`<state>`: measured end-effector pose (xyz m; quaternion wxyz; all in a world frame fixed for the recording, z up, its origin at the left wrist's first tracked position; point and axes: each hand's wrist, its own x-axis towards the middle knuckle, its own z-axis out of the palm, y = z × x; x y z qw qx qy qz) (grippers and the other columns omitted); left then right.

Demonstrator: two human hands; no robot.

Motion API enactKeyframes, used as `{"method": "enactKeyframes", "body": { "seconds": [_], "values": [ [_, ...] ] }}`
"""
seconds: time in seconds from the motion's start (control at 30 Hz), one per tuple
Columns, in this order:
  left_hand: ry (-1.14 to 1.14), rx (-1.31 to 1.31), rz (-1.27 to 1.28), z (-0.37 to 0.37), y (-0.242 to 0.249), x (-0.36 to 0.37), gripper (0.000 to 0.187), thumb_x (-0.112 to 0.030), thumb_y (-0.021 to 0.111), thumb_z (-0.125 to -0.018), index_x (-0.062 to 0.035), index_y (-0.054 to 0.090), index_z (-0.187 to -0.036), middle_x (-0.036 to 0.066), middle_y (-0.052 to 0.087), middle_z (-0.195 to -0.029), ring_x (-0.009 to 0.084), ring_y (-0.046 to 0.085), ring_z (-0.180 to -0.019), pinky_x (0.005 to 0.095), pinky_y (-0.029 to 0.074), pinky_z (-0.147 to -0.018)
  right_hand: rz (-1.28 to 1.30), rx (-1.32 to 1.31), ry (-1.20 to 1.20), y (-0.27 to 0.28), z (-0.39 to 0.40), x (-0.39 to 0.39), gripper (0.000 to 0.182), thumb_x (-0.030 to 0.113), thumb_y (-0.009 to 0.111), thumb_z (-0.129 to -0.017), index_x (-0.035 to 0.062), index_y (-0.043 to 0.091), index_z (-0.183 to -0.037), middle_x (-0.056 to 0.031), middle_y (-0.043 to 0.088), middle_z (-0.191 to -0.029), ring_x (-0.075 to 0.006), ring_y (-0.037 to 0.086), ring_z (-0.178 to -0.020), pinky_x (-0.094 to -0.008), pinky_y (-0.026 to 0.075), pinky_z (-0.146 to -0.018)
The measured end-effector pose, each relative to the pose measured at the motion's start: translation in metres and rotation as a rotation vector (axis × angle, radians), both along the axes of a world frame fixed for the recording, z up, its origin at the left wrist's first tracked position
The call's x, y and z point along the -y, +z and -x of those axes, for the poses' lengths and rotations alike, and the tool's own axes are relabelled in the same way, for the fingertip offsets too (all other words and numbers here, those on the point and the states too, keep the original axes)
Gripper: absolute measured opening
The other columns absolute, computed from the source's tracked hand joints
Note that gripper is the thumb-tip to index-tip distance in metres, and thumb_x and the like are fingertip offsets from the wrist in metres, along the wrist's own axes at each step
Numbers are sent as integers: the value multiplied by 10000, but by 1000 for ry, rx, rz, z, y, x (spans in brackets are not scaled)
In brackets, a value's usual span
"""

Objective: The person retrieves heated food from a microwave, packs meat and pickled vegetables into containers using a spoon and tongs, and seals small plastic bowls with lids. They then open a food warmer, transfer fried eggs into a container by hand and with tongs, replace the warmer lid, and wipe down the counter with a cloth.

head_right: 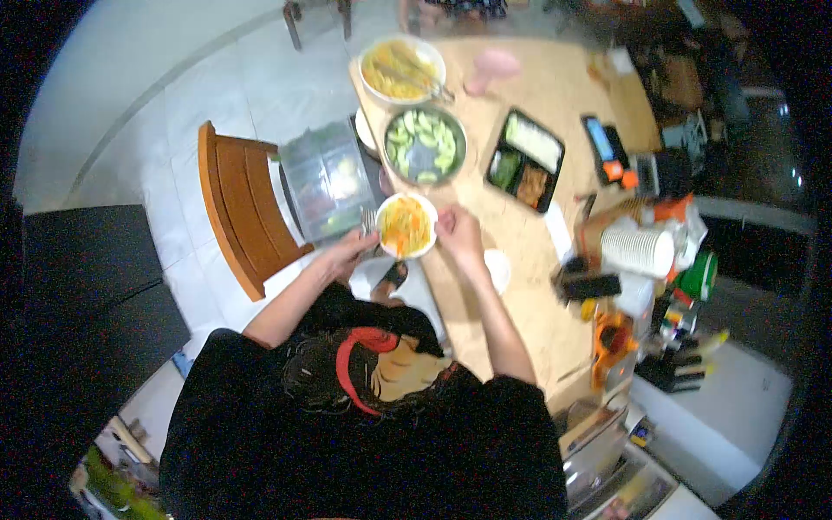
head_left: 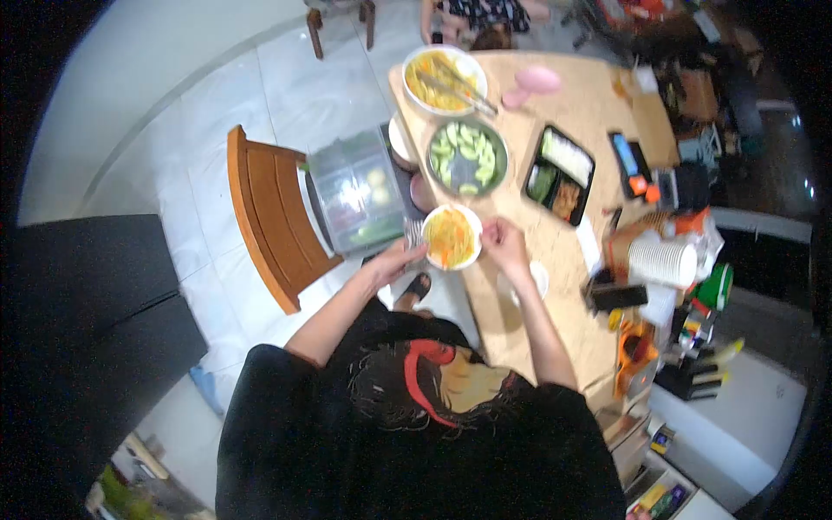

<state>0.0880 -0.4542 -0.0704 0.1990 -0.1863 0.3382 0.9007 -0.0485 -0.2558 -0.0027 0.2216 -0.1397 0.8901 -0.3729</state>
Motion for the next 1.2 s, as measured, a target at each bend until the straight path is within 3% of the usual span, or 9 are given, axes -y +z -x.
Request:
{"method": "enactKeyframes", "body": {
  "seconds": [0.13, 0.33, 0.43, 0.57, 0.63, 0.73, 0.87, 1.03, 1.2],
  "values": [
    [146, 69, -221, 14, 10, -5, 651, -573, 438, -885, -60, 446, -1284, 73, 556, -1226, 192, 570, -1076, 363, 410, -987, 89, -87, -23, -7, 2, 7, 91, 13, 612, -752, -3, 597, -841, -24, 582, -677, -84, 527, -610, -238, 445, -573],
    [56, -174, -591, 20, -32, -8, 454, -306, 452, -934, -81, 414, -1327, 17, 573, -1191, 139, 578, -1039, 309, 447, -922, 54, -66, -67, -27, 7, -11, 75, -35, 579, -759, -13, 579, -831, 9, 553, -673, -48, 498, -592, -201, 425, -549],
    [75, -78, -296, 24, 9, -3, 485, -114, 596, -854, -72, 423, -1305, 5, 584, -1164, 125, 569, -1042, 299, 443, -927, 104, 30, -146, -39, 9, -20, 75, 23, 610, -741, -4, 601, -810, -20, 582, -664, -73, 521, -597, -228, 447, -565],
    [0, -68, 14, 22, 16, 4, 537, -123, 647, -843, -66, 394, -1313, 39, 610, -1086, 101, 581, -962, 248, 473, -791, 133, 23, -151, -23, 6, -13, 94, 39, 624, -741, -8, 599, -819, -34, 591, -663, -101, 542, -592, -246, 460, -572],
    [-4, -67, 156, 25, 19, 9, 573, -178, 707, -812, -66, 412, -1290, 30, 619, -1058, 79, 588, -892, 237, 463, -729, -120, -83, 24, 11, 9, 0, 172, 41, 618, -756, -38, 575, -902, -91, 606, -719, -211, 599, -638, -318, 499, -615],
    [-25, 39, 182, 27, 20, 10, 594, -192, 731, -789, -60, 417, -1276, 38, 625, -1041, 97, 606, -883, 245, 482, -748, -235, -726, 91, 50, 47, 45, 253, 113, 659, -747, -29, 581, -941, -164, 607, -922, -331, 575, -881, -393, 463, -803],
    [-43, 58, 100, 30, -3, 8, 576, -199, 730, -788, -69, 434, -1265, 24, 623, -1051, 102, 617, -921, 243, 498, -803, -98, -981, 343, 61, 139, 133, 438, 233, 665, -769, -10, 533, -1108, -214, 520, -1141, -353, 474, -1085, -435, 365, -926],
    [-109, -8, 142, 35, 2, 12, 479, -177, 741, -759, -76, 526, -1175, -20, 621, -1029, 72, 581, -906, 221, 456, -773, -503, -561, 436, 45, 181, 172, 492, 229, 680, -755, -5, 526, -1159, -219, 579, -1090, -383, 523, -1026, -456, 394, -897],
    [-79, -38, 18, 39, -16, 5, 453, -158, 746, -745, -80, 543, -1142, -20, 619, -1012, 74, 574, -912, 229, 444, -797, -401, -664, 432, 30, 192, 163, 482, 209, 686, -749, 14, 532, -1162, -210, 601, -1050, -368, 557, -974, -445, 425, -862]
  ]
}}
